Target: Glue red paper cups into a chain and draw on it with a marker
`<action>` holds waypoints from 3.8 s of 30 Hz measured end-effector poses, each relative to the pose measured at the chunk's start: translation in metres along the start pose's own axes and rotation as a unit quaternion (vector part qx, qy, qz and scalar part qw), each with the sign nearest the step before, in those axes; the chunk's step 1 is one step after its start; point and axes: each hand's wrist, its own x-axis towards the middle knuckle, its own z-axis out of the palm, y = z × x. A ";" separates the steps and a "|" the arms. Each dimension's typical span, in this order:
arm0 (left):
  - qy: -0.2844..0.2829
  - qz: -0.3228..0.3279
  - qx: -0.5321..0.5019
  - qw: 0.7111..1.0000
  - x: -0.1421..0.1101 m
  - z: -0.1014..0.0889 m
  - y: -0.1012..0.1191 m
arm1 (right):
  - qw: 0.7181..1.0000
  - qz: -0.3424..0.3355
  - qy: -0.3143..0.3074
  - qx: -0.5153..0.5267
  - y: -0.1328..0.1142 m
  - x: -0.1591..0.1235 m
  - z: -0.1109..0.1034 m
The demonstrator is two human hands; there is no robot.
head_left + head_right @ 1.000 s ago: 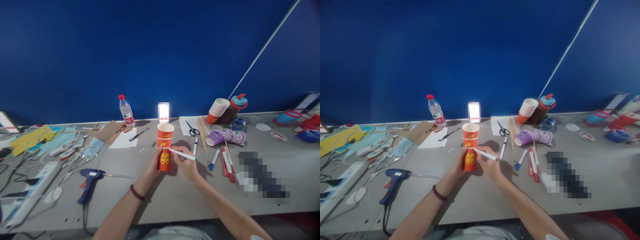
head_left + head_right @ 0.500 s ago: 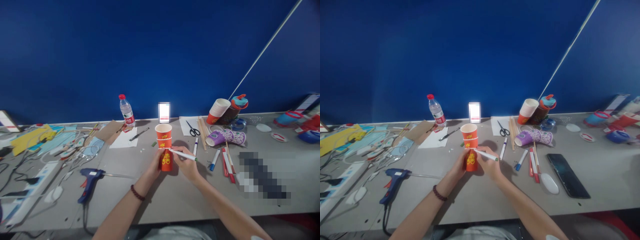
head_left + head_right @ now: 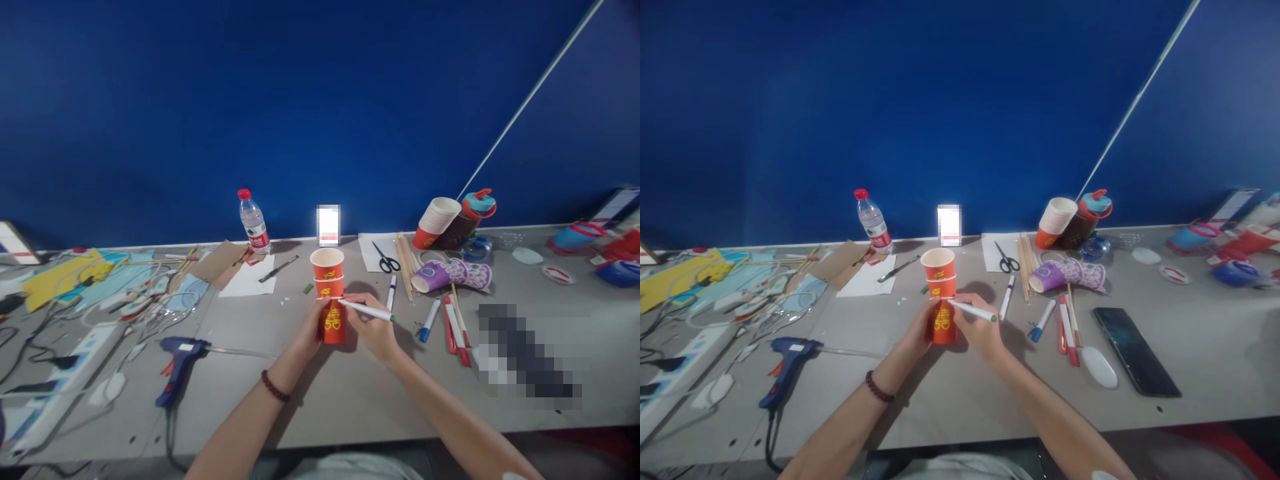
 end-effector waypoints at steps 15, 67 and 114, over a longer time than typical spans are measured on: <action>0.013 -0.004 0.031 0.999 0.001 0.000 0.001 | 1.000 -0.010 -0.013 0.009 -0.001 0.001 0.000; 0.002 -0.012 0.009 1.000 -0.001 0.004 0.005 | 0.998 0.039 -0.011 0.042 0.005 0.001 -0.001; 0.040 -0.013 0.005 0.999 -0.004 0.005 0.005 | 0.999 0.005 0.007 -0.044 -0.003 -0.001 0.001</action>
